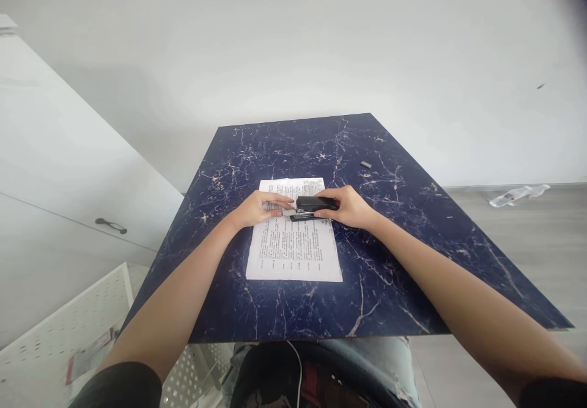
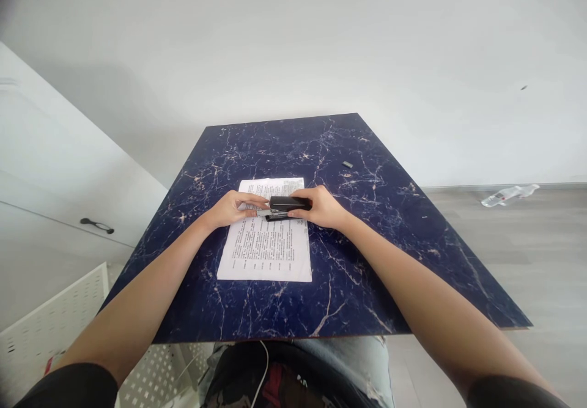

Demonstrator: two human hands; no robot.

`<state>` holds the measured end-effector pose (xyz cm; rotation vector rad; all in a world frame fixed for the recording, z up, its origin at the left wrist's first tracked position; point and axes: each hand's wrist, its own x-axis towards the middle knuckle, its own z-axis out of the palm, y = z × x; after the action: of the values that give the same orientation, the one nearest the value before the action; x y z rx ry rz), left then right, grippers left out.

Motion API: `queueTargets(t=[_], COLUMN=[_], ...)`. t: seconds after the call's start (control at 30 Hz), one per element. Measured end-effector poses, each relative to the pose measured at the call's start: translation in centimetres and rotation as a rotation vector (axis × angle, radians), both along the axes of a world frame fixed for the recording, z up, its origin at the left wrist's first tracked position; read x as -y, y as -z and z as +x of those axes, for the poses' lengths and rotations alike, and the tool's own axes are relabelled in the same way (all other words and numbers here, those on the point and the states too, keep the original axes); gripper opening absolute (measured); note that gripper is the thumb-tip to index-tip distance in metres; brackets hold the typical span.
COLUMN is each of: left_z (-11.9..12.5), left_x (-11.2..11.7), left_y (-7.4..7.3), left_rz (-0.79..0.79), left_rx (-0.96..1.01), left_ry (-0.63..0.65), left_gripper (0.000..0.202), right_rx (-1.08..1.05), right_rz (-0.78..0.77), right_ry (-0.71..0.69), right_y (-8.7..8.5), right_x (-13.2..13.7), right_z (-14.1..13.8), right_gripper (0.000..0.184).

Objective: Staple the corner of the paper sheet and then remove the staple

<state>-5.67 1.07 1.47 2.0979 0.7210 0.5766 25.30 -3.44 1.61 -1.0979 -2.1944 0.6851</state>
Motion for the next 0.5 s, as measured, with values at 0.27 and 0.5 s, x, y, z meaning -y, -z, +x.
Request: queueTargets(t=[0.27, 0.5], left_z=[2.1, 2.4], left_x=[1.2, 1.3], left_y=[0.4, 0.2], left_rz=[0.070, 0.102], left_rx=[-0.023, -0.068], left_ry=[-0.034, -0.046], left_gripper=[0.037, 0.031], right_rx=[0.032, 0.072], right_rz=[0.005, 0.071], right_ry=[-0.055, -0.053], right_y=[0.2, 0.3], right_x=[0.6, 0.9], right_z=[-1.0, -1.8], right_gripper=[0.024, 0.019])
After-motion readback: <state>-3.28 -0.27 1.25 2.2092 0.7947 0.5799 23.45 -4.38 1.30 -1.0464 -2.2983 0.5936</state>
